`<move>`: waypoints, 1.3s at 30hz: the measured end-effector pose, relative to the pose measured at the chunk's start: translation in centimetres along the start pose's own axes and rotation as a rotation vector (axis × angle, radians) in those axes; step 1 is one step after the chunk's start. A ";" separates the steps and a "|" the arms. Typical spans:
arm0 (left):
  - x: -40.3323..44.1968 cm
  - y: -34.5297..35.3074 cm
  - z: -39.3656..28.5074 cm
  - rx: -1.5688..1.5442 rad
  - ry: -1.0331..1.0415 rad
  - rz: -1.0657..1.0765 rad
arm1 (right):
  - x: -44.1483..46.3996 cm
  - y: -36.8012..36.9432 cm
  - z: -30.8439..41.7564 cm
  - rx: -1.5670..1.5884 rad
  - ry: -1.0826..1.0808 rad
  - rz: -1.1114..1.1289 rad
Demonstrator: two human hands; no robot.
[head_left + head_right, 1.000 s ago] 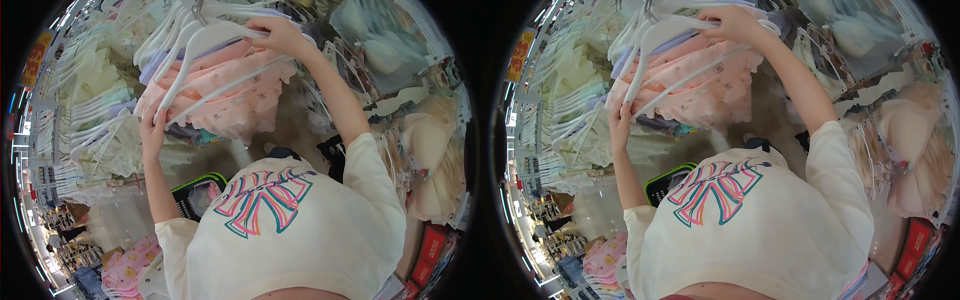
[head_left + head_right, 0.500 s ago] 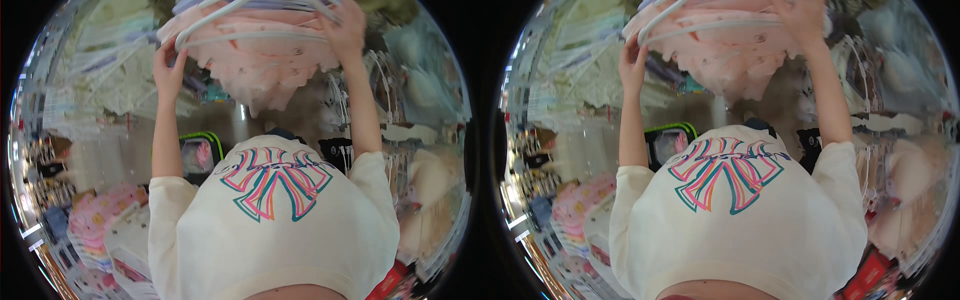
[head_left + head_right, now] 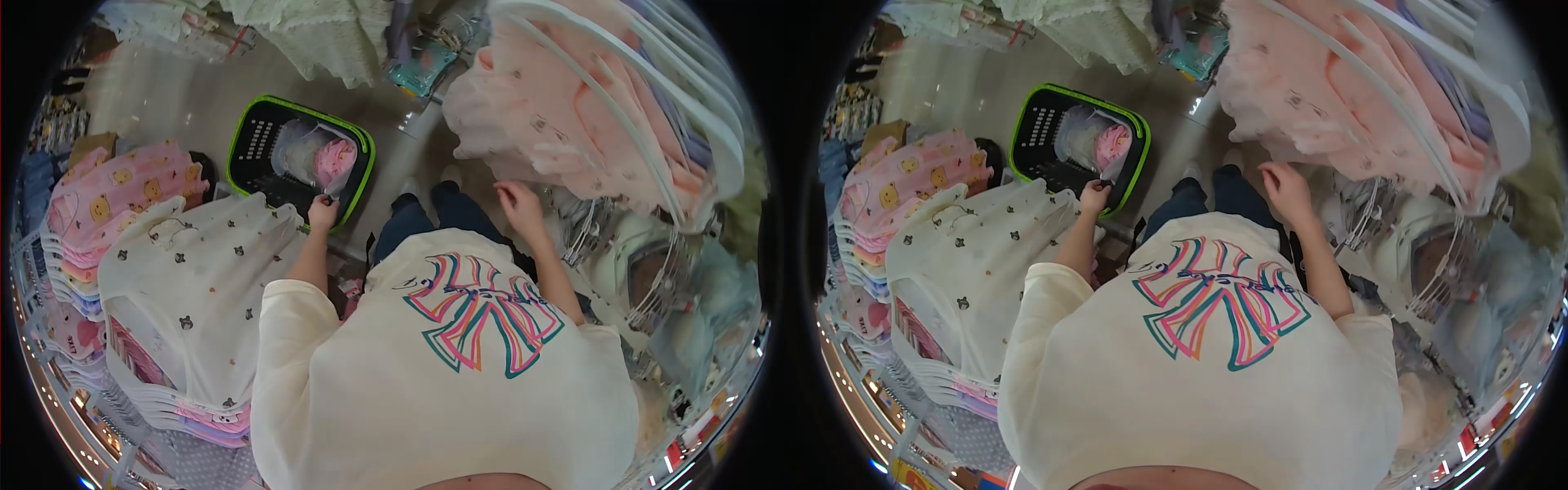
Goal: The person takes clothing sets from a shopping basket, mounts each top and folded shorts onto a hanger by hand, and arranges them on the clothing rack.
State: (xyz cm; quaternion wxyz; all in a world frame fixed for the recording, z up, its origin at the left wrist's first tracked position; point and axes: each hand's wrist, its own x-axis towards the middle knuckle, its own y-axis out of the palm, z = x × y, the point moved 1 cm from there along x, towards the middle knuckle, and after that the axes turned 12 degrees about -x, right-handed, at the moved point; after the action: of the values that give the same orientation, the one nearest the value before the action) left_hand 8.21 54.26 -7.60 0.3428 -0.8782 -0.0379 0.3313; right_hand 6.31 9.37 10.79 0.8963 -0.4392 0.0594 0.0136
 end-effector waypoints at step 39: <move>14.4 17.5 8.7 0.461 -0.022 0.555 | 8.0 14.4 -2.7 -0.070 -0.091 0.370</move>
State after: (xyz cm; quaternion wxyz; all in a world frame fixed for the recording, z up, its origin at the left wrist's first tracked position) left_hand 11.28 50.16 -31.36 0.4283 -0.7513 0.2738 0.4209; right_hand 12.90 15.84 -3.09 0.8646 -0.4504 0.0980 0.1998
